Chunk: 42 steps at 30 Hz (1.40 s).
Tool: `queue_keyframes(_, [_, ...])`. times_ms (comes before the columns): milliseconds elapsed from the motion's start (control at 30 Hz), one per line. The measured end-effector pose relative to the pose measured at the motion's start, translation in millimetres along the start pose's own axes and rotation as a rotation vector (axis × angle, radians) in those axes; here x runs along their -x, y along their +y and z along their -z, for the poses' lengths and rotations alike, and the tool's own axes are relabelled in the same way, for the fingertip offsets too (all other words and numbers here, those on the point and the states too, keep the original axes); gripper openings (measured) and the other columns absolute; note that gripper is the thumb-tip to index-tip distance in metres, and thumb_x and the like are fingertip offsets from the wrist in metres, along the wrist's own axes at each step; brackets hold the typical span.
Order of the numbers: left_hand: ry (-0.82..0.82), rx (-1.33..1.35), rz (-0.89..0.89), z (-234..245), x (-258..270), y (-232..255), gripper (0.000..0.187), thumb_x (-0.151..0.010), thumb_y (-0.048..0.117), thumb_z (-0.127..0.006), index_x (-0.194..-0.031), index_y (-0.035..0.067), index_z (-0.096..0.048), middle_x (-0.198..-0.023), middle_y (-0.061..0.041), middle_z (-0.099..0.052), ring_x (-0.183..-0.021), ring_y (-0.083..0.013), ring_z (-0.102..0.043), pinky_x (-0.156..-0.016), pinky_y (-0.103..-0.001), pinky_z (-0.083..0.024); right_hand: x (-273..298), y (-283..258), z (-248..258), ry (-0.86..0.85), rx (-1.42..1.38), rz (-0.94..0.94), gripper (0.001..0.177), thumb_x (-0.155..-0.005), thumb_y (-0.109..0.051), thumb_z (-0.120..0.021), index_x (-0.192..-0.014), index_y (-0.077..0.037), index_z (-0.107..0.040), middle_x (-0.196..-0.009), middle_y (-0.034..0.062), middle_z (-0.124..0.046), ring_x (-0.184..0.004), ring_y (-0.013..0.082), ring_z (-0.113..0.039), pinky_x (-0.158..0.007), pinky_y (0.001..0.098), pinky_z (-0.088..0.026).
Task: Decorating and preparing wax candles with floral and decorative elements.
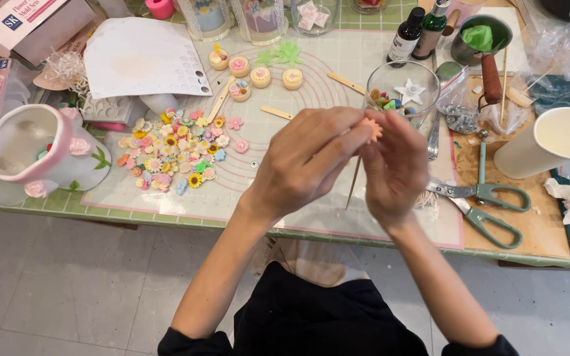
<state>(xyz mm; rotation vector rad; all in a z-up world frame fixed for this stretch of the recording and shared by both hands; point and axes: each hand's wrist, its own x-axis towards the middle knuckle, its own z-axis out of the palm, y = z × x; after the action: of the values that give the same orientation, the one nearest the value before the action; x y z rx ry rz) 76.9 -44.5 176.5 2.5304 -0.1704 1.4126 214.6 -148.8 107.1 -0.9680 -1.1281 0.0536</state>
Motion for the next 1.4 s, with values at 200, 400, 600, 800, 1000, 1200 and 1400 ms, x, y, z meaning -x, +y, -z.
queue_keyframes(200, [0.010,-0.018,-0.087,-4,-2,2,0.027,-0.098,-0.003,-0.075,-0.123,-0.002,-0.064,-0.128,-0.013,-0.064,-0.118,-0.0282,-0.068,-0.096,-0.037,-0.056,-20,-6,39,-0.129,0.463,0.364,0.021,-0.106,0.007,-0.069,-0.125,0.002,-0.062,-0.123,0.0221,-0.071,-0.109,0.0298,-0.074,-0.090,0.0339,-0.063])
queue_keyframes(400, [0.012,-0.036,-0.133,-9,-6,2,0.022,-0.102,-0.001,-0.075,-0.121,-0.004,-0.064,-0.127,-0.014,-0.065,-0.119,-0.0286,-0.068,-0.100,-0.039,-0.057,-50,-24,56,-0.289,0.634,0.586,0.017,-0.103,0.006,-0.075,-0.116,0.002,-0.065,-0.112,0.0186,-0.074,-0.101,0.0310,-0.077,-0.081,0.0349,-0.063])
queue_keyframes(600, [0.009,-0.012,-0.120,-12,-8,1,0.025,-0.101,-0.002,-0.077,-0.122,-0.004,-0.063,-0.126,-0.014,-0.065,-0.118,-0.0286,-0.068,-0.098,-0.038,-0.057,-70,-38,64,-0.453,0.738,0.724,0.022,-0.097,0.007,-0.079,-0.114,0.003,-0.066,-0.108,0.0170,-0.074,-0.099,0.0312,-0.076,-0.079,0.0368,-0.061])
queue_keyframes(800, [0.008,0.016,-0.104,-13,-9,1,0.029,-0.100,-0.002,-0.079,-0.124,-0.003,-0.062,-0.127,-0.013,-0.065,-0.116,-0.0279,-0.068,-0.094,-0.035,-0.056,-84,-55,52,-0.487,0.766,0.799,0.024,-0.087,0.008,-0.079,-0.105,0.004,-0.064,-0.099,0.0175,-0.073,-0.090,0.0304,-0.075,-0.069,0.0350,-0.060])
queue_keyframes(1000, [0.017,0.035,-0.105,-16,-12,1,0.029,-0.100,-0.001,-0.080,-0.123,-0.002,-0.062,-0.126,-0.011,-0.064,-0.114,-0.0274,-0.068,-0.093,-0.035,-0.056,-81,-46,62,-0.492,0.769,0.805,0.023,-0.091,0.006,-0.079,-0.108,0.004,-0.064,-0.101,0.0168,-0.074,-0.093,0.0303,-0.076,-0.072,0.0352,-0.060])
queue_keyframes(1200, [0.008,0.048,-0.102,-17,-14,1,0.029,-0.100,-0.001,-0.080,-0.123,-0.002,-0.062,-0.125,-0.011,-0.064,-0.112,-0.0274,-0.068,-0.091,-0.035,-0.056,-83,-44,65,-0.497,0.756,0.805,0.021,-0.091,0.006,-0.078,-0.107,0.004,-0.064,-0.100,0.0169,-0.074,-0.092,0.0304,-0.076,-0.072,0.0355,-0.060])
queue_keyframes(1400, [-0.004,0.063,-0.099,-18,-15,-1,0.029,-0.099,-0.001,-0.080,-0.122,-0.002,-0.062,-0.125,-0.011,-0.064,-0.112,-0.0274,-0.068,-0.091,-0.034,-0.056,-87,-50,60,-0.492,0.767,0.819,0.021,-0.087,0.005,-0.077,-0.102,0.005,-0.063,-0.095,0.0172,-0.073,-0.085,0.0304,-0.075,-0.066,0.0349,-0.059])
